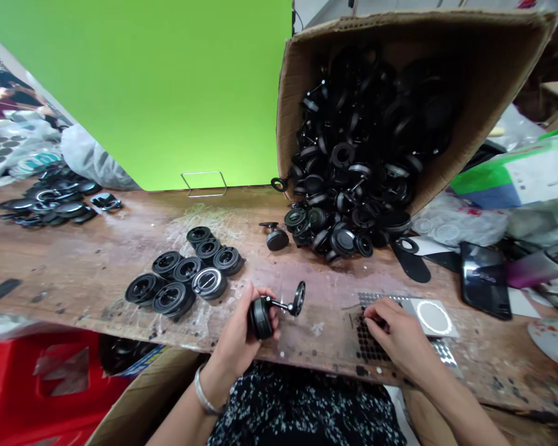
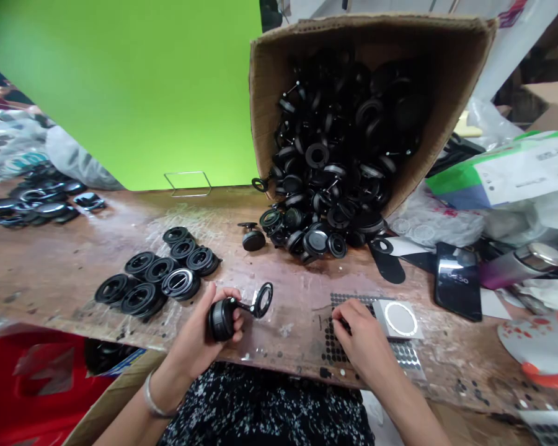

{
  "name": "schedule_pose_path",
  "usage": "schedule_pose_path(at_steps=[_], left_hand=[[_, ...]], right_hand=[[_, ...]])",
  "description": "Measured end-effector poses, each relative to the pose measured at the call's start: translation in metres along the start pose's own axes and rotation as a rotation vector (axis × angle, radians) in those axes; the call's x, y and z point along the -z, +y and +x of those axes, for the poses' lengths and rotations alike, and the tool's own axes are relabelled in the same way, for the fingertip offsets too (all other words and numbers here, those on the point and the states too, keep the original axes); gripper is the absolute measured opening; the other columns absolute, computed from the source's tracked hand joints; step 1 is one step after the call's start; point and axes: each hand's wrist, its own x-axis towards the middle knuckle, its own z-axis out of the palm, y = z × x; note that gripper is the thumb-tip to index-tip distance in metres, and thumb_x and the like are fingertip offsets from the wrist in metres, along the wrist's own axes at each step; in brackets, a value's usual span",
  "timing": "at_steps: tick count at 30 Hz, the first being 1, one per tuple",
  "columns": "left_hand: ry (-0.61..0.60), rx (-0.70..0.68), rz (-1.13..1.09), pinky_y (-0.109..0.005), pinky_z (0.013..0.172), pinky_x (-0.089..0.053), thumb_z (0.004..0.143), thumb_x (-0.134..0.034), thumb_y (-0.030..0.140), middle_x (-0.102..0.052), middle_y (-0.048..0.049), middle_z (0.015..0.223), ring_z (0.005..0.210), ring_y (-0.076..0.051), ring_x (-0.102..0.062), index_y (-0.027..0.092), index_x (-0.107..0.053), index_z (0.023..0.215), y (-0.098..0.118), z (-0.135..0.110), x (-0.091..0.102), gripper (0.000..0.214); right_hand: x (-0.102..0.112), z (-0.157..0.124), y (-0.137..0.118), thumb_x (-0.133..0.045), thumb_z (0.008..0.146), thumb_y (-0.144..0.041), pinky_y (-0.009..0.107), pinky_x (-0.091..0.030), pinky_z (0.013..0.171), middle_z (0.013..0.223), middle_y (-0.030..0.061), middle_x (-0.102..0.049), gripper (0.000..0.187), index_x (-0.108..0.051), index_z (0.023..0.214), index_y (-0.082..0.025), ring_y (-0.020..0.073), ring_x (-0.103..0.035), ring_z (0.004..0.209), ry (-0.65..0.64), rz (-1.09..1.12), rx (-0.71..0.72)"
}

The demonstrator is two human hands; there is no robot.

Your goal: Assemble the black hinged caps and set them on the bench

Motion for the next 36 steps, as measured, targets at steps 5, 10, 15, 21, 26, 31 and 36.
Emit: schedule_pose_path(at_steps=[5,10,15,21,26,31,36], left_hand=[[0.027,-0.021,0.073,-0.025,0.050,-0.049,0.089,-0.047,0.062,-0.053,0.0010,0.065,0.057,-0.013,-0.051,0.019,-0.057,0.091,-0.012,-0.018,0.007,0.044],[-0.015,-0.025,0.047,-0.027,0.052,-0.051,0.082,-0.055,0.066,-0.057,-0.0001,0.067,0.058,-0.014,-0.055,0.018,-0.057,0.091,-0.025,-0.018,0.006,0.049],[0.011,-0.016,0.026,-0.022,0.042,-0.045,0.077,-0.055,0.072,-0.055,0.0009,0.060,0.048,-0.012,-0.051,0.018,-0.057,0.087,-0.031,-0.018,0.005,0.054],[0.075,-0.046,0.220,-0.019,0.033,-0.035,0.085,-0.041,0.072,-0.051,0.0019,0.053,0.037,-0.010,-0.045,0.017,-0.058,0.083,-0.038,-0.019,0.005,0.057],[0.089,-0.093,0.418,-0.020,0.034,-0.037,0.086,-0.038,0.071,-0.052,0.0026,0.054,0.037,-0.010,-0.045,0.018,-0.059,0.081,-0.041,-0.021,0.001,0.058],[0.090,-0.180,0.530,-0.023,0.049,-0.044,0.086,-0.039,0.070,-0.055,0.0002,0.055,0.049,-0.013,-0.051,0.017,-0.063,0.075,-0.037,-0.024,-0.005,0.059],[0.078,-0.233,0.543,-0.023,0.057,-0.045,0.089,-0.040,0.066,-0.060,-0.0032,0.063,0.061,-0.015,-0.055,0.017,-0.066,0.072,-0.041,-0.024,-0.004,0.058]], right_hand=[[-0.010,0.000,-0.001,-0.047,0.087,-0.020,0.033,-0.045,0.078,0.087,0.0049,-0.057,0.013,-0.057,0.080,-0.020,0.0207,-0.057,0.085,0.015,-0.047,0.018],[-0.011,0.007,-0.002,-0.046,0.085,-0.015,0.033,-0.043,0.072,0.081,0.0038,-0.054,0.012,-0.051,0.075,-0.020,0.0198,-0.054,0.077,-0.039,-0.155,0.048],[-0.011,0.007,0.003,-0.046,0.083,-0.013,0.034,-0.041,0.070,0.078,0.0038,-0.052,0.014,-0.047,0.072,-0.021,0.0199,-0.051,0.074,-0.024,-0.205,0.104],[-0.002,0.000,-0.048,-0.051,0.088,-0.018,0.035,-0.041,0.080,0.087,0.0039,-0.056,0.011,-0.051,0.078,-0.022,0.0201,-0.052,0.088,0.155,0.044,0.194],[-0.011,0.004,-0.118,-0.055,0.084,-0.011,0.036,-0.039,0.089,0.097,0.0030,-0.057,0.014,-0.052,0.077,-0.023,0.0208,-0.049,0.102,0.072,0.225,0.254],[-0.030,0.009,-0.135,-0.056,0.080,-0.005,0.038,-0.038,0.088,0.096,0.0016,-0.059,0.018,-0.053,0.077,-0.022,0.0206,-0.050,0.100,0.054,0.228,0.282],[-0.034,0.011,-0.133,-0.058,0.080,-0.007,0.039,-0.040,0.087,0.092,0.0019,-0.060,0.015,-0.056,0.076,-0.021,0.0206,-0.052,0.097,0.028,0.195,0.293]])
